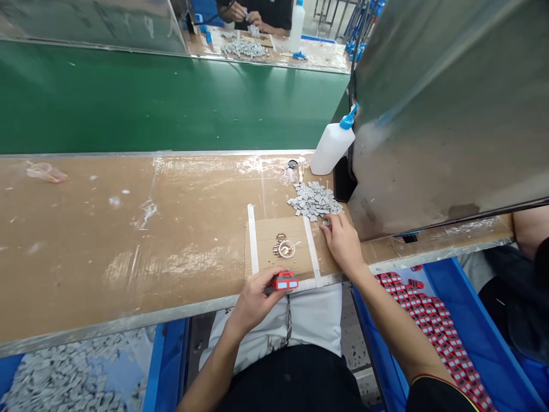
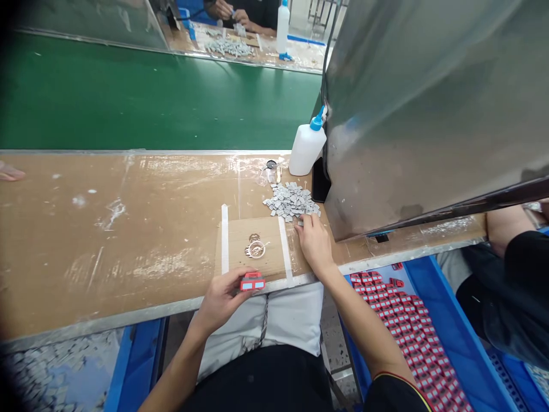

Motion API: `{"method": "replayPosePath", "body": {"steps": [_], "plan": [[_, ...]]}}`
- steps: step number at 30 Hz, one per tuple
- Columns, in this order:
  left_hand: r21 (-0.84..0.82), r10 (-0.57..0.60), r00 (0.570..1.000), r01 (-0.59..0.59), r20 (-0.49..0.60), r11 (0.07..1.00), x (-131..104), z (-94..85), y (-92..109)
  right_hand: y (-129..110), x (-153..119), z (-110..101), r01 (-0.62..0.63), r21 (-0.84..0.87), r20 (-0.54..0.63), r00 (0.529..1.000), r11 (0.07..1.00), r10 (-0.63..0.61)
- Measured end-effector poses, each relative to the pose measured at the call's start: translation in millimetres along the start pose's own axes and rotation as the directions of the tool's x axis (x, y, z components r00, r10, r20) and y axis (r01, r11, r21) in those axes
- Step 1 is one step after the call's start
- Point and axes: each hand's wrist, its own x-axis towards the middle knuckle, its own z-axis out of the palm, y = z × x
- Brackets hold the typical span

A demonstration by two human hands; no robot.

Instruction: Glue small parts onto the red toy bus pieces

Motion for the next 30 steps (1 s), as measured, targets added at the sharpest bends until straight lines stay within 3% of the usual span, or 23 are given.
{"method": "replayPosePath", "body": {"steps": [7, 10, 15, 19, 22, 26, 30], "plan": [[0.005, -0.01, 1.0, 0.01, 0.017, 1.0, 0.5, -0.6, -1.5, 1.7, -7.8, -3.6, 0.076, 0.04, -0.029, 0.997, 0.996, -0.075], [-0.009, -0.019, 1.0, 0.019, 0.018, 1.0, -0.6, -0.5, -2.2, 1.1, -14.7, -10.1, 0.11, 0.265, -0.1, 0.991, 0.958, -0.086], [-0.029, -0.022, 1.0, 0.022, 0.015, 0.999, 0.5, -0.7, -2.7, -16.7, -42.3, -22.4, 0.107, 0.621, -0.164, 0.986, 0.776, -0.005], [-0.111, 0.025, 0.998, -0.018, 0.063, 0.994, 2.8, -2.6, -2.9, -42.1, -66.8, -31.7, -0.026, 0.847, -0.007, 0.998, 0.532, 0.059], [-0.193, -0.025, 0.996, 0.04, 0.083, 0.98, 2.4, -2.9, -3.1, -56.1, -73.7, -40.1, -0.106, 0.91, 0.112, 0.994, 0.4, 0.008], [-0.289, -0.115, 0.988, 0.14, 0.1, 0.947, 1.3, -1.9, -0.4, -62.3, -70.4, -47.5, -0.065, 0.905, 0.128, 0.984, 0.42, -0.124], [-0.279, -0.106, 0.989, 0.13, 0.101, 0.951, 1.4, -1.7, 1.5, -62.3, -68.0, -46.9, -0.113, 0.884, 0.201, 0.968, 0.453, -0.152]]}}
